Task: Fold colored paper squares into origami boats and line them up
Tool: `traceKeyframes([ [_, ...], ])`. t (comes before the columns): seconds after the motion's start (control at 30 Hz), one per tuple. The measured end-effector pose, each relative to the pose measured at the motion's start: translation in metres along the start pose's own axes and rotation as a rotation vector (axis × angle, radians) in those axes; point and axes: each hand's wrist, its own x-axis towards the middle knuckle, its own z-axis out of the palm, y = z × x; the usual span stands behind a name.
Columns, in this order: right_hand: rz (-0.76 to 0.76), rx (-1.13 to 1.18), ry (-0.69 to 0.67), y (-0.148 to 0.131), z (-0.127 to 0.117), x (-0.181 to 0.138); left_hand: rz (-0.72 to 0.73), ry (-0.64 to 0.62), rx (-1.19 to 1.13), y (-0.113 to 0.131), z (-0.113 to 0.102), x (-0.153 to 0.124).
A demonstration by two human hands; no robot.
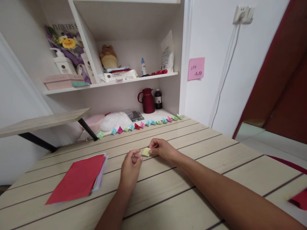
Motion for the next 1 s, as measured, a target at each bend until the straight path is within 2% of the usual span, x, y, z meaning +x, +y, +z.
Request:
traceKeyframes([
  [0.27, 0.012, -0.085, -0.001, 0.007, -0.004, 0.001, 0.034, -0.004, 0.065, -0.007, 0.001, 0.002],
  [0.5, -0.032, 0.089, -0.006, 0.001, -0.002, 0.000, 0.014, 0.005, 0.071, -0.008, -0.001, 0.000],
  [0.8, -0.040, 0.217, 0.006, 0.002, 0.024, -0.006, 0.007, 0.021, 0.009, -0.006, 0.000, -0.005],
  [1.0, 0.006, 0.289, -0.046, 0.000, 0.019, -0.011, -0.004, 0.039, 0.009, -0.003, 0.001, -0.006],
])
